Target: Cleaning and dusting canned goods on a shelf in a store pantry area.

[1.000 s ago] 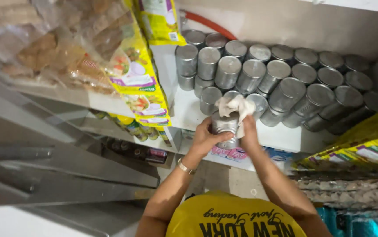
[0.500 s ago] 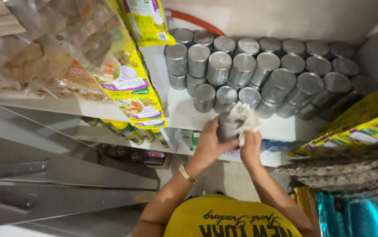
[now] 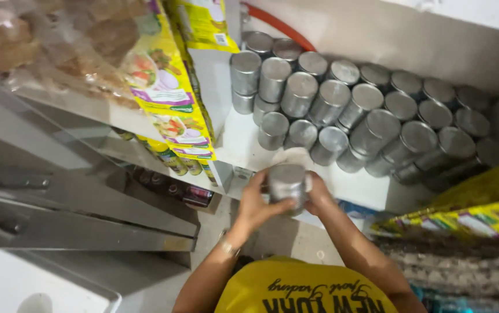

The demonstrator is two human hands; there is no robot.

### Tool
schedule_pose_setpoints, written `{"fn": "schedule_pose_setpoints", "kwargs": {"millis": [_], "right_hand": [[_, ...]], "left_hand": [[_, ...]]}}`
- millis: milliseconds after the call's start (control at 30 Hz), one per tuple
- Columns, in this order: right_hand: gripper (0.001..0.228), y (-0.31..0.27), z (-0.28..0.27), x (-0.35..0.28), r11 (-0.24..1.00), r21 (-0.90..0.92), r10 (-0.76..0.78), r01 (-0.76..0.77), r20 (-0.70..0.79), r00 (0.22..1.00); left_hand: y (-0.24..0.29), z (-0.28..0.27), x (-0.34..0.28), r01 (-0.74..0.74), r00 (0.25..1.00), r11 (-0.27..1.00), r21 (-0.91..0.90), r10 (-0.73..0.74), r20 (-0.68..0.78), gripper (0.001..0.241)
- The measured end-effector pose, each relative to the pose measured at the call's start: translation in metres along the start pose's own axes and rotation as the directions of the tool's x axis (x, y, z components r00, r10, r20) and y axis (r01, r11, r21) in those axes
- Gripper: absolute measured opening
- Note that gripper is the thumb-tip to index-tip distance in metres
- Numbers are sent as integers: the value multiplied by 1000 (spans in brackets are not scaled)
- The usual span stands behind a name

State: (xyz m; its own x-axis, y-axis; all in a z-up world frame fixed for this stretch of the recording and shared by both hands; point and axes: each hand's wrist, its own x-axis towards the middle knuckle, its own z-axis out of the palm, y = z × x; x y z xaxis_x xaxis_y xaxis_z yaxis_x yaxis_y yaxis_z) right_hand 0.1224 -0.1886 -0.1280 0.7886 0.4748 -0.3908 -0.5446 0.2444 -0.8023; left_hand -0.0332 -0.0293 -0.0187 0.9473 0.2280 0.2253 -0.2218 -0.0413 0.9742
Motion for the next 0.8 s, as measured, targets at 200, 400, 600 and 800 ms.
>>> {"fn": "schedule_pose_setpoints", "kwargs": {"millis": [200, 400, 600, 800], "right_hand": [[37, -22, 147, 65, 272, -648, -650, 711, 421, 633], [55, 11, 199, 158, -300, -734, -662, 609, 620, 421], [66, 10, 214, 126, -311, -862, -411, 400, 502, 761], [38, 56, 129, 188, -347, -603, -109, 719, 787, 607]], "left_hand": [[15, -43, -56, -79, 893, 928, 363, 228, -389, 96], [7, -74, -63, -64, 857, 865, 498, 304, -417, 98], [0, -95, -54, -10, 898, 885, 466, 213, -385, 96], [9, -99, -32, -135, 931, 879, 458, 271, -245, 96]]}}
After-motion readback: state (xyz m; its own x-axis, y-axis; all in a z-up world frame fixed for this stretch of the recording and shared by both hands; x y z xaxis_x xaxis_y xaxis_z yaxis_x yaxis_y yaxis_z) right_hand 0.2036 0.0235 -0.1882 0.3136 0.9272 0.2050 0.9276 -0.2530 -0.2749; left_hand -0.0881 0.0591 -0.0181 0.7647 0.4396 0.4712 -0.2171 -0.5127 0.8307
